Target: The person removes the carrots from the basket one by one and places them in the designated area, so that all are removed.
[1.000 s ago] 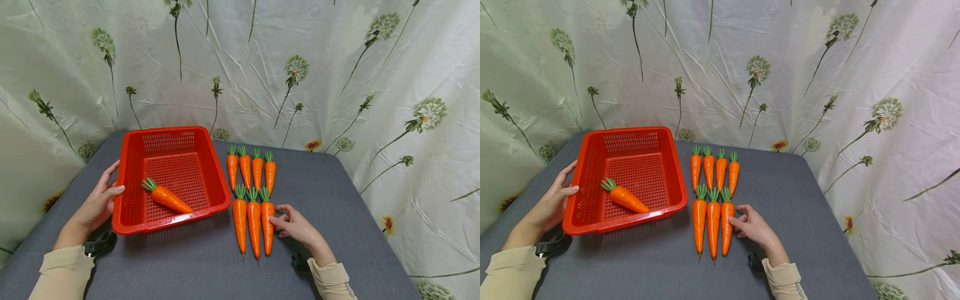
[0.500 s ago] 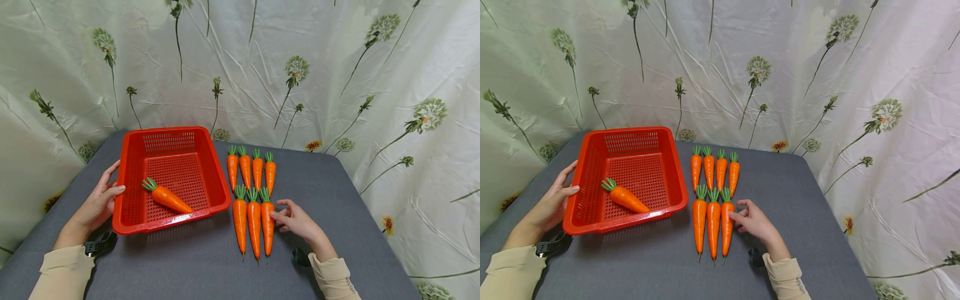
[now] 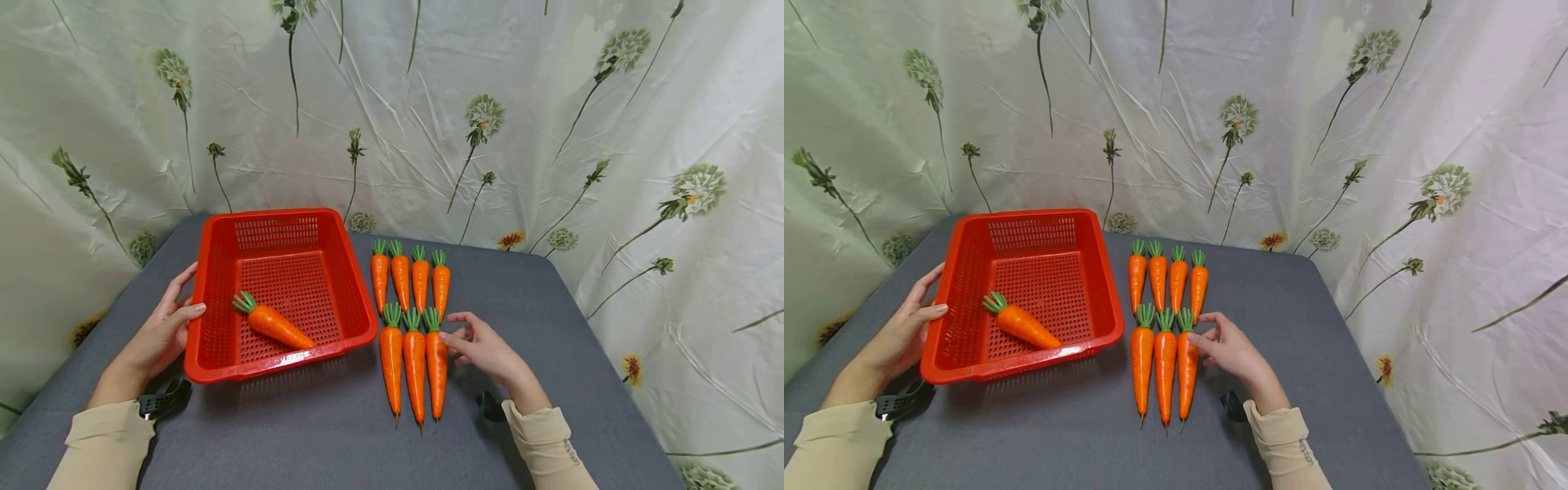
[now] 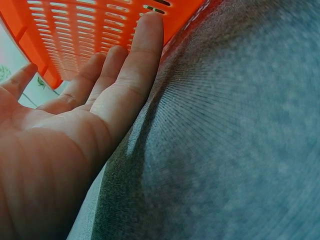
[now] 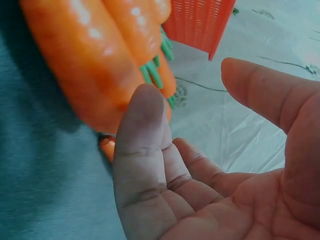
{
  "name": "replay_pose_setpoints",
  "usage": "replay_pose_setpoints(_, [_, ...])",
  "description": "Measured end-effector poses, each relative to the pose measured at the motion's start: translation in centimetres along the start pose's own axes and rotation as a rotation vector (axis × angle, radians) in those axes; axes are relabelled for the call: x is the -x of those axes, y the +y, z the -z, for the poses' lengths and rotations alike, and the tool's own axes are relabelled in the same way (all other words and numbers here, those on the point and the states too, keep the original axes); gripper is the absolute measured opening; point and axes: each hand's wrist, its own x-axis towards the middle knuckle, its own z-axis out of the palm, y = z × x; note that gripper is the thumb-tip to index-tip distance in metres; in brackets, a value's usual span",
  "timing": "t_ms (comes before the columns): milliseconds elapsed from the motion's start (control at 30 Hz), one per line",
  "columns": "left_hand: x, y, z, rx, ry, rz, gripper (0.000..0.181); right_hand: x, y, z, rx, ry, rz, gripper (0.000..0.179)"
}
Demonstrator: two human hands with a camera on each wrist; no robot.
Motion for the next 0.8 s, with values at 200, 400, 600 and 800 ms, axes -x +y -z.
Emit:
replay_pose_setpoints(200, [0.0,0.0,0.0,-0.004,-0.010,-0.003,0.071,-0.5,-1.6,0.3,0.019,-0.006,0.005,0.064])
replay_pose_setpoints(400, [0.0,-0.1,0.0,0.001,-0.016,-0.009,0.071,-1.1,-3.3,0.3,0.057,-0.034,0.042,0.065])
replay_pose_setpoints(600, [0.0,-0.2,0.0,0.002,-0.020,-0.019,0.071,-1.5,-5.0,0.1,0.073,-0.049,0.048,0.062])
replay_pose_setpoints(800, [0.0,0.0,0.0,0.019,-0.027,-0.019,0.071,-2.3,-6.6,-0.4,0.103,-0.067,0.090,0.061])
